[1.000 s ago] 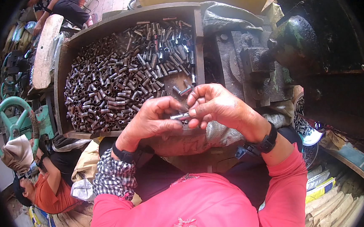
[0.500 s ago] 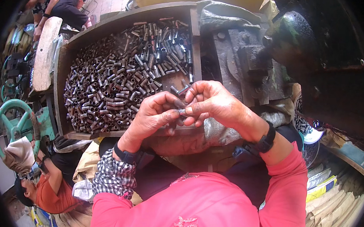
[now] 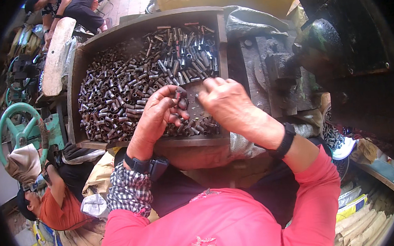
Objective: Manually sorting and placing small metal tube components into a hand-operated press for machining.
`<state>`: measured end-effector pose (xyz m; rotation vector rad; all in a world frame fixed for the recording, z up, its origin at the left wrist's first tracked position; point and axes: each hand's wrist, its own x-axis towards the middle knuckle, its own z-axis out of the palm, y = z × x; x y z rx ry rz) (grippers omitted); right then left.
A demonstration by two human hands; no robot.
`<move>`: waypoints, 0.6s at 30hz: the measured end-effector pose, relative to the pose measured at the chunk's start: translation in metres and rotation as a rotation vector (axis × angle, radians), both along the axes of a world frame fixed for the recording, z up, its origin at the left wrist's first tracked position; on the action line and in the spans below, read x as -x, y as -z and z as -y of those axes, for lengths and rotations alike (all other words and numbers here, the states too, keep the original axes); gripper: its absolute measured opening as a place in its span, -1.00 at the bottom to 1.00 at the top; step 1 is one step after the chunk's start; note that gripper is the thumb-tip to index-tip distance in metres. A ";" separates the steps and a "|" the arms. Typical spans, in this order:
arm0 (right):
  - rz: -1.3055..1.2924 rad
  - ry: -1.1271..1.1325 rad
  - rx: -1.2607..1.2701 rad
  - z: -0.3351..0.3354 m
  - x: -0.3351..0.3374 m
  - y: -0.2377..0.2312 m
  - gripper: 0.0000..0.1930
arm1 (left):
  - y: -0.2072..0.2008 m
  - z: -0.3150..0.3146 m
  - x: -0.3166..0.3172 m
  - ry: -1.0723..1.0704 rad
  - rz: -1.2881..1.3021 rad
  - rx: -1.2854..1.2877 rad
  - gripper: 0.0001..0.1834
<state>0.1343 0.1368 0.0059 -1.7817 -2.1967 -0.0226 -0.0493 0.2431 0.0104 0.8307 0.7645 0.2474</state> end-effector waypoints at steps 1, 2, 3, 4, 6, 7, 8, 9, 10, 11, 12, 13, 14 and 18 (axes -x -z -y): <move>0.122 -0.044 0.026 -0.003 0.004 0.002 -0.93 | 0.000 -0.002 0.002 -0.005 0.015 -0.001 -0.75; 0.193 -0.056 0.093 -0.006 0.007 0.005 -0.94 | 0.001 -0.002 0.003 0.161 -0.119 -0.240 -0.79; 0.269 -0.074 0.131 -0.009 0.010 0.008 -0.94 | 0.002 -0.003 0.005 0.319 -0.214 -0.491 -0.82; 0.259 -0.076 0.122 -0.010 0.010 0.009 -0.94 | 0.004 0.001 0.003 0.378 -0.269 -0.743 -0.85; 0.223 -0.056 0.156 -0.012 0.009 0.010 -0.91 | 0.007 0.006 0.005 0.429 -0.291 -1.232 -0.78; 0.205 -0.066 0.145 -0.010 0.007 0.010 -0.91 | 0.008 0.008 0.005 0.452 -0.309 -1.393 -0.75; 0.039 -0.023 0.114 -0.007 0.003 0.008 -0.91 | 0.008 0.009 0.007 0.453 -0.326 -1.387 -0.75; -0.117 0.035 0.108 -0.004 0.000 0.006 -0.90 | 0.008 0.009 0.009 0.538 -0.372 -1.440 -0.76; -0.195 0.054 0.118 0.001 -0.003 0.003 -0.86 | 0.008 0.009 0.010 0.633 -0.431 -1.480 -0.76; -0.206 0.033 0.088 0.006 -0.003 0.001 -0.86 | 0.008 0.008 0.010 0.623 -0.416 -1.491 -0.76; -0.264 0.056 0.086 0.012 -0.003 0.000 -0.88 | 0.008 0.008 0.010 0.682 -0.466 -1.520 -0.78; -0.321 0.079 0.083 0.017 -0.002 -0.001 -0.89 | 0.008 0.009 0.010 0.737 -0.500 -1.547 -0.80; -0.345 0.068 0.093 0.019 0.000 -0.001 -0.86 | 0.007 0.009 0.010 0.741 -0.477 -1.559 -0.85; -0.408 0.078 0.029 0.022 0.005 0.004 -0.84 | 0.005 0.009 0.010 0.755 -0.559 -1.544 -0.86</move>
